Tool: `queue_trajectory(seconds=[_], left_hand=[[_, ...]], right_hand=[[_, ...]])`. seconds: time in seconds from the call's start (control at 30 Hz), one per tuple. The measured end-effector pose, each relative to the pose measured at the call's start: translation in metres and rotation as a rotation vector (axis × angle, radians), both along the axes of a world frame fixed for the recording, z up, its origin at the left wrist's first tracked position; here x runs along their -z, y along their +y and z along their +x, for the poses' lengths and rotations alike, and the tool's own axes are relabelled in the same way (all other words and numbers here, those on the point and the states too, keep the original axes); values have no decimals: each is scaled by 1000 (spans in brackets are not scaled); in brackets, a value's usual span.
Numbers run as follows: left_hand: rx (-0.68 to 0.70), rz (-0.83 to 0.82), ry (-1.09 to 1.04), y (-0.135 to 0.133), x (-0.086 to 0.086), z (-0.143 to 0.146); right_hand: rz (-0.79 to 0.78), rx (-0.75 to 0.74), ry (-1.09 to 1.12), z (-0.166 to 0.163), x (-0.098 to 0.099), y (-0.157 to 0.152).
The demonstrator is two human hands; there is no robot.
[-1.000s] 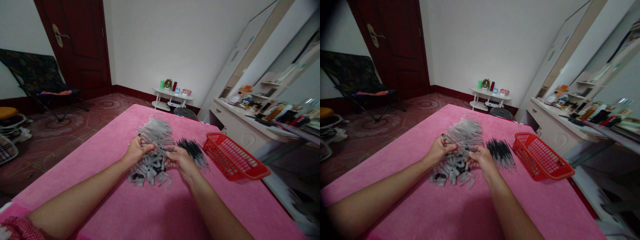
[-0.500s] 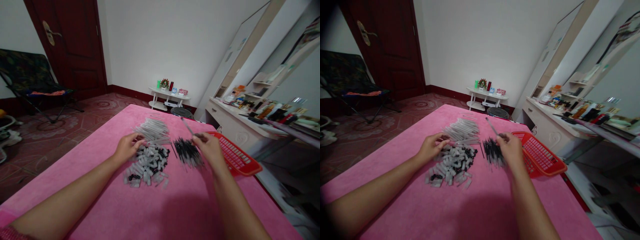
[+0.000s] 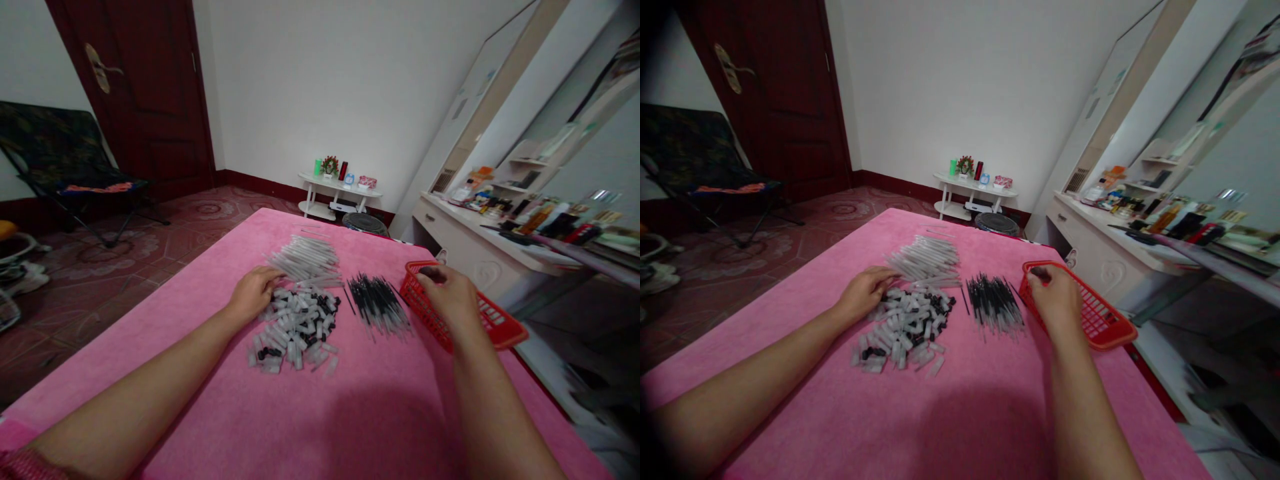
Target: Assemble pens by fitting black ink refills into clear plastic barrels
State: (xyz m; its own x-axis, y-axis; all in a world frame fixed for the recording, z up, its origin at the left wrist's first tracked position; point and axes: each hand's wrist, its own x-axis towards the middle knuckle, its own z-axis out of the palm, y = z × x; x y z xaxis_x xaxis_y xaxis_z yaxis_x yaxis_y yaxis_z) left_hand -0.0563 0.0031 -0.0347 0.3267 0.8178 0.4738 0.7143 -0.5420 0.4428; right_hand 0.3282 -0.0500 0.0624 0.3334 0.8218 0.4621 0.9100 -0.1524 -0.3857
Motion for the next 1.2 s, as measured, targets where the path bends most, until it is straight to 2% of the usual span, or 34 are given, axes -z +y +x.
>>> queue_trajectory(seconds=[0.13, 0.33, 0.53, 0.67, 0.87, 1.03, 1.1, 1.2], left_hand=[[-5, -21, 34, 3, 2, -3], [-21, -17, 80, 5, 3, -3], [-56, -51, 123, 5, 5, -3], [-92, -49, 185, 3, 1, -3], [-291, 87, 364, -3, -8, -7], [-393, 92, 386, -8, -13, -11], [-381, 77, 311, -9, -16, -11], [-257, 87, 172, -12, -18, -9]], right_hand=[[-102, -206, 23, -41, 13, 4], [-280, -351, -48, -84, 36, 3], [-420, -263, -202, -102, 53, -4], [-479, -188, -290, -106, 57, -6], [-569, -127, -336, -102, 39, -8], [-659, -216, -308, -79, 11, -15], [-645, -248, -283, -68, 2, -16], [-554, -286, -218, -60, -6, -17]])
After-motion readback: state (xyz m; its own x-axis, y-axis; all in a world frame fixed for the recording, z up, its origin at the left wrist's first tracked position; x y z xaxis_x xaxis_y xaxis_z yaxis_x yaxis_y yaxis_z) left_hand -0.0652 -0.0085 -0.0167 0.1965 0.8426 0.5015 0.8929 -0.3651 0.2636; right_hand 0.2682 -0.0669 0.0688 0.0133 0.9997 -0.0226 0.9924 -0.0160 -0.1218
